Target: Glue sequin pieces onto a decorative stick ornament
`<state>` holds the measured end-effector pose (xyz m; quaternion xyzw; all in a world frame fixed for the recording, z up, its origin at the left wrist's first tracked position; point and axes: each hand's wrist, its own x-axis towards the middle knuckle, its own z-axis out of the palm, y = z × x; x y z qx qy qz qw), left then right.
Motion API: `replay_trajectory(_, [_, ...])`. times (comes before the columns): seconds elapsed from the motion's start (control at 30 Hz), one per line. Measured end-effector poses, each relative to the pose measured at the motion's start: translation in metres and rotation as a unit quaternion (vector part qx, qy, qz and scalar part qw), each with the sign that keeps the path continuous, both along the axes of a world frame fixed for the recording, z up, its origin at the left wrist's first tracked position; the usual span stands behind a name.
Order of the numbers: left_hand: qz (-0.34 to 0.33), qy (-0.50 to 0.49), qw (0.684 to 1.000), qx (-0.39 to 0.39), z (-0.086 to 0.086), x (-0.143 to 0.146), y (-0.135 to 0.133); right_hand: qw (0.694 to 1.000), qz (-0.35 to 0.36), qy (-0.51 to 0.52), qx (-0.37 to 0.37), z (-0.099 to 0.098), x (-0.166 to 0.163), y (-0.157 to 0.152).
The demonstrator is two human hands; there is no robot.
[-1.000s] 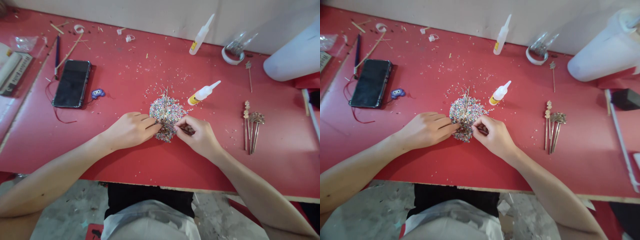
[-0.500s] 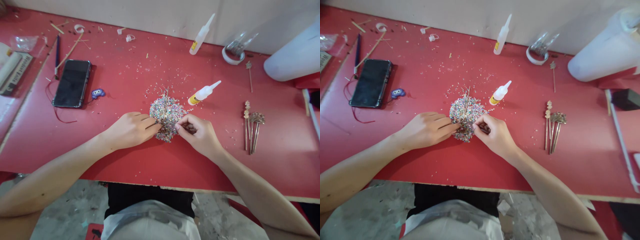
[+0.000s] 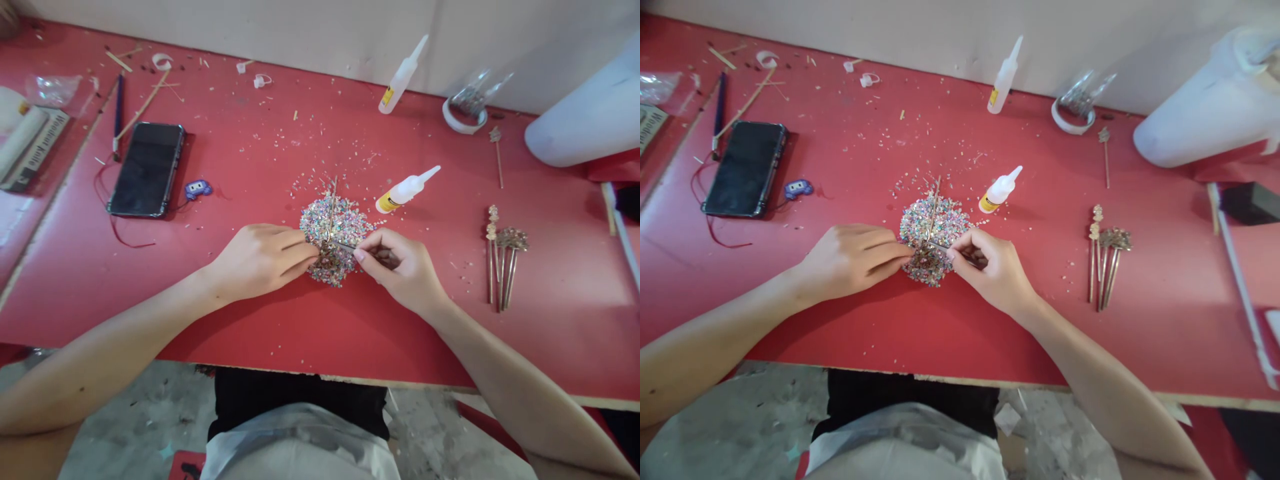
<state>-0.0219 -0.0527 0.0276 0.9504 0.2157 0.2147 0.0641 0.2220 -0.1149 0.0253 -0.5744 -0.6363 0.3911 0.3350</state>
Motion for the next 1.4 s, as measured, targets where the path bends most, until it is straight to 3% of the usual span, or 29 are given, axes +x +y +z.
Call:
replay_trajectory(0.1, [0.019,-0.055,0.984,-0.166,0.002,0.000,0.000,0.996,0.045,-0.023,0.069,0.002,0.001,-0.002])
replay_trajectory(0.23, [0.004,-0.105,0.933,-0.343,0.010,0.000,-0.001,0.968,0.119,-0.048,0.217,0.000,0.004,-0.002])
replay_trajectory(0.37, [0.004,-0.112,0.913,-0.392,0.013,0.001,-0.003,0.934,0.163,-0.077,0.309,-0.005,0.007,0.000])
replay_trajectory(0.53, [-0.018,-0.108,0.922,-0.372,0.008,0.001,-0.002,0.920,0.169,-0.102,0.338,-0.007,0.008,0.002])
replay_trajectory(0.67, [-0.030,-0.091,0.936,-0.339,0.007,-0.001,-0.003,0.921,0.164,-0.110,0.334,-0.009,0.006,0.001])
replay_trajectory(0.9, [-0.052,-0.105,0.934,-0.338,0.011,-0.001,-0.003,0.936,0.153,-0.045,0.314,-0.006,0.001,-0.001])
replay_trajectory(1.07, [-0.095,-0.109,0.938,-0.314,0.013,-0.002,-0.003,0.967,0.161,0.063,0.190,-0.007,-0.004,-0.004])
replay_trajectory(1.2, [-0.099,-0.116,0.945,-0.290,0.014,-0.002,-0.004,0.972,0.147,0.162,0.084,-0.011,-0.007,-0.008])
replay_trajectory(1.4, [-0.048,-0.138,0.951,-0.273,0.011,-0.007,0.004,0.972,0.055,0.225,0.046,-0.011,-0.004,-0.002])
